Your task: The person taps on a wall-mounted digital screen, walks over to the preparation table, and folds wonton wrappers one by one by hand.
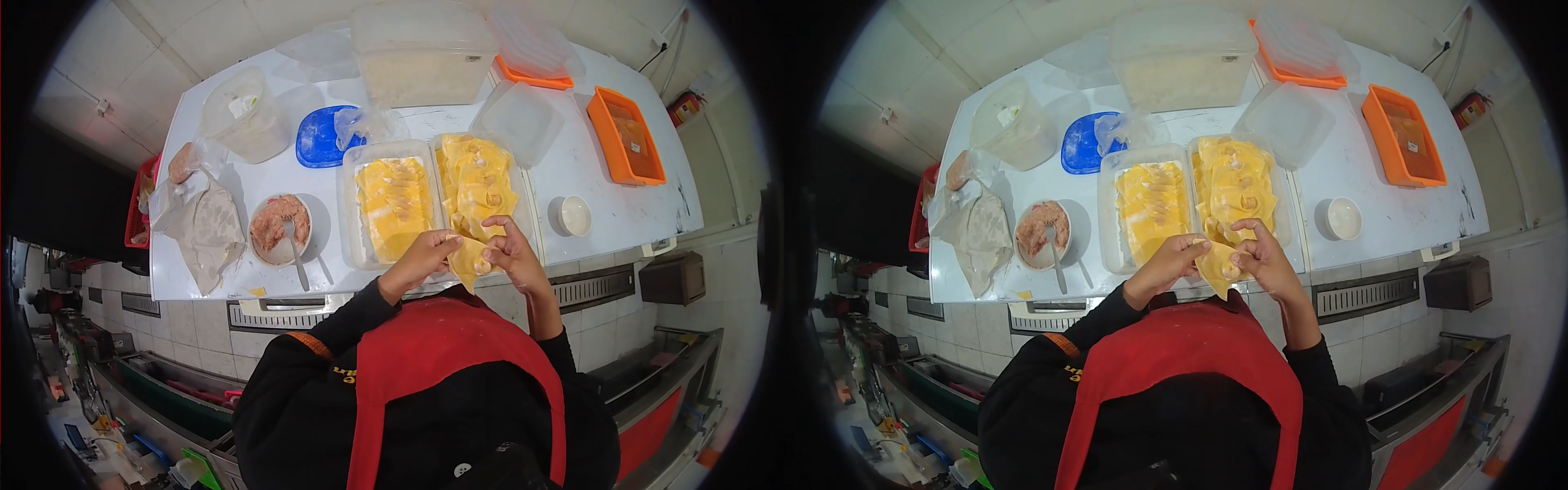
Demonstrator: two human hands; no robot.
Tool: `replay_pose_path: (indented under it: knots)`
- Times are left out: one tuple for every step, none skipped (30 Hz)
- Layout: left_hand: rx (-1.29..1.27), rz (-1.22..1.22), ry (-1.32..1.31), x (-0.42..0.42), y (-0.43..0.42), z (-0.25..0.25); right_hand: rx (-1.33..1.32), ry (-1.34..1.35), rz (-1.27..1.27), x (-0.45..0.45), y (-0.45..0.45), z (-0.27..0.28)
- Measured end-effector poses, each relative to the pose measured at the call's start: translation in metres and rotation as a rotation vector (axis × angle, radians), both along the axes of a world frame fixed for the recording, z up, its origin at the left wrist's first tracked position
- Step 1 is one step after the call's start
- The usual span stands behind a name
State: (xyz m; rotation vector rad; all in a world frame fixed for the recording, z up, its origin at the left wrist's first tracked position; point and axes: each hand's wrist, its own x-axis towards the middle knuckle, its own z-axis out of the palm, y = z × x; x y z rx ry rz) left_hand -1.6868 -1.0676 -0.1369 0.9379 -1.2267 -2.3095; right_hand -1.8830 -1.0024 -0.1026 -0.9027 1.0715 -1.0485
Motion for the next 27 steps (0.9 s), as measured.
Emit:
replay_pose_path:
  knots:
    - [-0.026, -0.01, -0.026, -0.001, 0.002, 0.006, 0.0, 0.039, 0.006, -0.005, 0.0, -0.001]
    - [-0.052, -0.02, -0.052, -0.003, 0.003, 0.009, 0.001, 0.079, 0.012, -0.009, 0.0, -0.002]
    - [-0.132, -0.042, -0.082, -0.005, 0.002, 0.004, 0.002, 0.104, 0.013, -0.013, -0.001, -0.002]
    - [-0.213, -0.063, -0.111, -0.007, -0.001, -0.004, 0.002, 0.129, 0.014, -0.016, -0.003, -0.001]
    - [-0.292, -0.085, -0.142, -0.01, -0.002, -0.009, 0.004, 0.154, 0.015, -0.02, -0.006, -0.001]
    - [-0.345, -0.06, -0.169, -0.013, -0.006, -0.006, -0.024, 0.168, 0.005, -0.024, -0.012, -0.002]
    - [-0.397, -0.035, -0.197, -0.016, -0.012, 0.001, -0.052, 0.181, -0.004, -0.028, -0.02, -0.004]
    - [-0.449, -0.011, -0.224, -0.02, -0.018, 0.004, -0.08, 0.195, -0.014, -0.032, -0.029, -0.006]
    - [-0.594, 0.085, -0.232, -0.025, -0.024, 0.002, -0.092, 0.242, -0.033, -0.035, -0.037, -0.007]
    - [-0.741, 0.183, -0.239, -0.03, -0.031, -0.002, -0.107, 0.289, -0.051, -0.037, -0.046, -0.009]
    - [-0.89, 0.283, -0.244, -0.034, -0.035, -0.005, -0.125, 0.337, -0.07, -0.04, -0.054, -0.012]
    - [-1.049, 0.425, -0.221, -0.039, -0.033, 0.0, -0.177, 0.328, -0.059, -0.042, -0.06, -0.017]
    - [-1.236, 0.371, -0.216, -0.038, -0.032, 0.004, -0.196, 0.371, -0.063, -0.045, -0.064, -0.02]
    - [-1.418, 0.312, -0.213, -0.036, -0.027, 0.008, -0.211, 0.411, -0.067, -0.048, -0.066, -0.024]
    - [-1.595, 0.244, -0.213, -0.034, -0.02, 0.011, -0.22, 0.449, -0.071, -0.046, -0.066, -0.023]
    - [-1.546, 0.033, -0.295, -0.032, -0.01, 0.014, -0.21, 0.467, -0.065, -0.044, -0.065, -0.021]
    - [-1.567, -0.018, -0.328, -0.031, -0.004, 0.011, -0.199, 0.485, -0.061, -0.044, -0.064, -0.017]
    - [-1.593, -0.067, -0.359, -0.03, -0.002, 0.008, -0.194, 0.505, -0.058, -0.044, -0.064, -0.013]
    - [-1.623, -0.116, -0.388, -0.031, -0.002, 0.006, -0.221, 0.553, -0.057, -0.043, -0.064, -0.013]
    - [-1.628, -0.123, -0.408, -0.033, -0.002, 0.003, -0.249, 0.602, -0.058, -0.043, -0.063, -0.013]
    - [-1.633, -0.129, -0.428, -0.034, -0.003, 0.001, -0.276, 0.651, -0.058, -0.043, -0.063, -0.013]
    - [-1.635, -0.136, -0.45, -0.035, -0.002, -0.001, -0.322, 0.701, -0.07, -0.042, -0.061, -0.012]
    - [-1.639, -0.136, -0.481, -0.037, -0.001, -0.003, -0.369, 0.75, -0.082, -0.041, -0.061, -0.011]
    - [-1.642, -0.137, -0.513, -0.04, 0.001, -0.003, -0.415, 0.799, -0.094, -0.04, -0.059, -0.011]
    - [-1.646, -0.138, -0.542, -0.042, 0.002, -0.003, -0.467, 0.844, -0.122, -0.039, -0.059, -0.014]
    - [-1.646, -0.12, -0.552, -0.044, 0.004, -0.004, -0.518, 0.89, -0.15, -0.039, -0.058, -0.019]
    - [-1.646, -0.101, -0.563, -0.045, 0.005, -0.004, -0.57, 0.936, -0.178, -0.039, -0.058, -0.024]
